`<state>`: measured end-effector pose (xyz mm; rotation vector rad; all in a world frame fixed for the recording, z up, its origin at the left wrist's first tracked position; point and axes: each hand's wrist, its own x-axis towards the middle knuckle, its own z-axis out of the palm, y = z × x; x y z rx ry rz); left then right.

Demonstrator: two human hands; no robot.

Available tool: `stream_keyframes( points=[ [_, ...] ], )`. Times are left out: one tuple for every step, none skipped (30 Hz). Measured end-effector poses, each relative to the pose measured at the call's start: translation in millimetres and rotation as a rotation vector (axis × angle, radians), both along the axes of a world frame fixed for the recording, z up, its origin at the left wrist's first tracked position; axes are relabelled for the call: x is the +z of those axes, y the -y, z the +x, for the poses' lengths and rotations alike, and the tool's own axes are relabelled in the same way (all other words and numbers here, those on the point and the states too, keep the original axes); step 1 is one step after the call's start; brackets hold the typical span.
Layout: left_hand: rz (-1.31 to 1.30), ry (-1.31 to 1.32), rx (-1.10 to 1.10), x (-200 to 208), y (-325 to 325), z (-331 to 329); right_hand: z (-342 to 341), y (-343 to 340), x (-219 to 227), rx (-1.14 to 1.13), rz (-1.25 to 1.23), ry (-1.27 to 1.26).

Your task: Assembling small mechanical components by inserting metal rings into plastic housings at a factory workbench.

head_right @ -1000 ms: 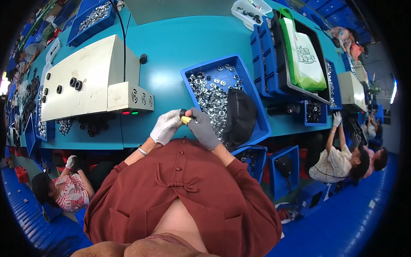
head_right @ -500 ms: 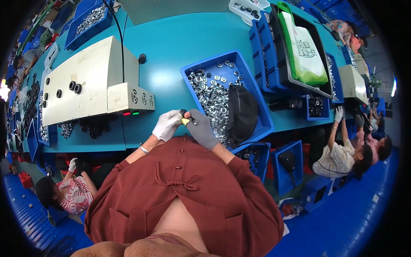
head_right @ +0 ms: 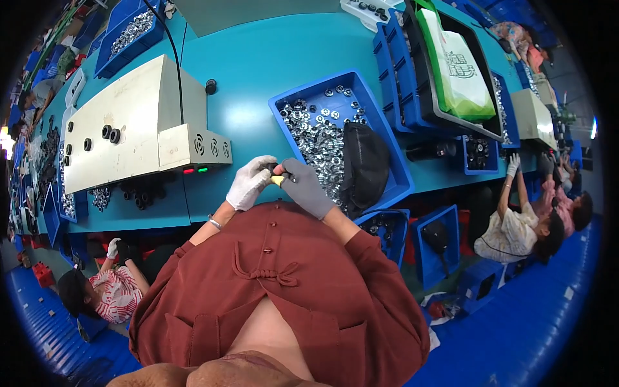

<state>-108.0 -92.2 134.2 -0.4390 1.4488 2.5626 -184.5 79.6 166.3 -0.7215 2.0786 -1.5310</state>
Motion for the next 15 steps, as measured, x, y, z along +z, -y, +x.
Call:
stream_keyframes(
  points=[
    [0.000,0.003,-0.003,2,0,1,-2,0,2,-0.003,0.000,0.003],
    [-0.013,0.006,-0.012,6,0,1,-3,0,7,0.039,0.015,-0.012],
    [-0.028,0.009,-0.021,9,0,1,-4,0,9,0.081,0.029,-0.027],
    [-0.029,0.008,-0.023,8,1,1,-2,0,8,0.079,0.028,-0.027],
    [-0.121,-0.025,-0.025,7,2,0,1,1,6,0.018,0.031,-0.011],
    [-0.214,-0.060,-0.027,6,2,-1,6,2,3,-0.043,0.034,0.005],
    [-0.216,-0.064,-0.023,3,1,-3,9,8,1,-0.128,-0.052,0.043],
    [-0.107,-0.054,0.080,0,-4,-4,12,13,1,-0.212,-0.139,0.080],
    [0.003,-0.046,0.183,-3,-8,-7,11,10,3,-0.254,-0.156,0.268],
    [0.097,-0.035,0.245,-1,-12,-10,7,6,-1,-0.249,-0.285,0.580],
    [0.094,-0.041,0.241,-2,-13,-10,2,-2,-11,-0.242,-0.416,0.892],
    [0.011,-0.051,0.252,-6,-14,-11,-2,-10,-34,-0.064,-0.524,1.028],
    [-0.072,-0.060,0.268,-9,-15,-11,-1,-8,-31,-0.062,-0.526,1.024],
    [-0.112,-0.085,0.245,-11,-13,-9,1,-5,-27,-0.113,-0.601,1.141],
    [-0.113,-0.087,0.246,-13,-13,-8,3,-3,-24,-0.166,-0.676,1.257]
  ],
)
